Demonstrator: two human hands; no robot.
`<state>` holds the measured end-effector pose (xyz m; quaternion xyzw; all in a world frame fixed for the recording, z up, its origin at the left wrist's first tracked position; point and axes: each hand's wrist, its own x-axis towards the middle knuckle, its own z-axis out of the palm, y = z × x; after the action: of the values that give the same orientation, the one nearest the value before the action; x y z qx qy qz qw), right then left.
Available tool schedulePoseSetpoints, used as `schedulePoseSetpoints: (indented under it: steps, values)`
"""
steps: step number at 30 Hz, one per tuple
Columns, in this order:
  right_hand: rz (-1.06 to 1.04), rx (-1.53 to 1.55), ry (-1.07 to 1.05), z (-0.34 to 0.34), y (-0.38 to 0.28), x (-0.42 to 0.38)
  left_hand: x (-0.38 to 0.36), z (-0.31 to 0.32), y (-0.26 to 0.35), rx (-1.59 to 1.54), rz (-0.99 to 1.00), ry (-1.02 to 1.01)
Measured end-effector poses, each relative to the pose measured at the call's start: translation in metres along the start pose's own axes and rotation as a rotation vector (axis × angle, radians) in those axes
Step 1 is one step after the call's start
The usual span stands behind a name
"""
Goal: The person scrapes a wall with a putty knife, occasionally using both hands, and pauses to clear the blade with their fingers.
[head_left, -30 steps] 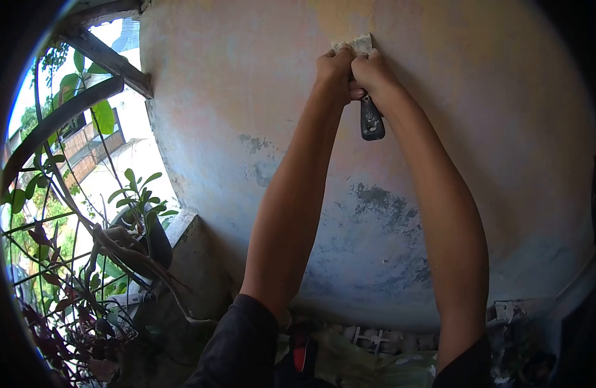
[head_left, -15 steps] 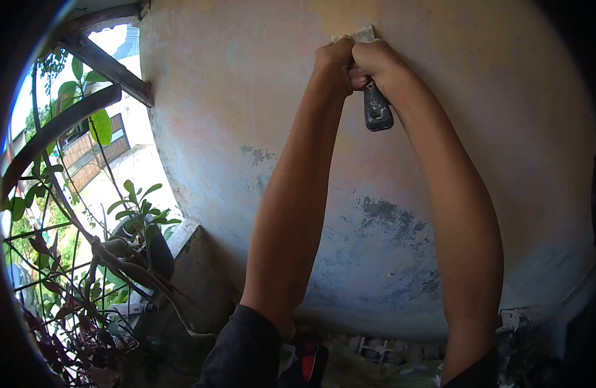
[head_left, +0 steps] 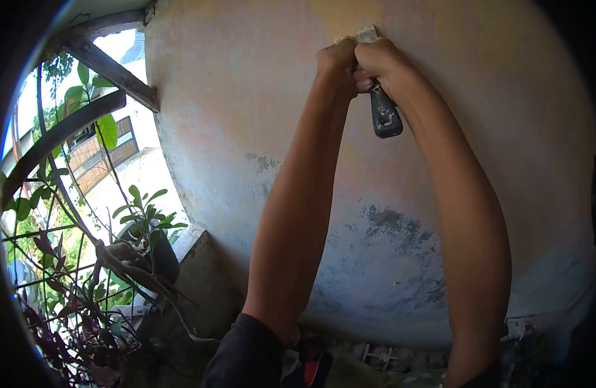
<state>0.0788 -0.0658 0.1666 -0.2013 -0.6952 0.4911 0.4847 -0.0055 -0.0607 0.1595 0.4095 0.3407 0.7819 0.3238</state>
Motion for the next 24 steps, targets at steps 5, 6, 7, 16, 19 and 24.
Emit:
schedulePoseSetpoints:
  steps: [5, 6, 7, 16, 19, 24]
  values:
    - [-0.063, -0.121, -0.011, 0.002, 0.000, 0.017, -0.002, -0.006, -0.001, -0.090, 0.085, -0.052]
    - [-0.036, -0.085, -0.021, 0.003, -0.005, 0.017, -0.003, -0.004, 0.004, -0.061, 0.096, -0.039]
    - [-0.018, -0.053, -0.034, 0.005, -0.012, 0.019, -0.004, -0.002, 0.012, -0.035, 0.117, -0.029]
    - [0.130, 0.041, -0.117, 0.014, -0.036, 0.070, 0.012, -0.007, 0.047, -0.119, -0.001, -0.087]
    - [0.081, -0.016, -0.060, 0.019, -0.034, 0.052, 0.026, -0.008, 0.038, -0.062, 0.096, -0.091]
    - [0.068, -0.032, 0.012, -0.007, 0.003, 0.011, -0.009, 0.005, -0.005, 0.033, -0.019, 0.080]
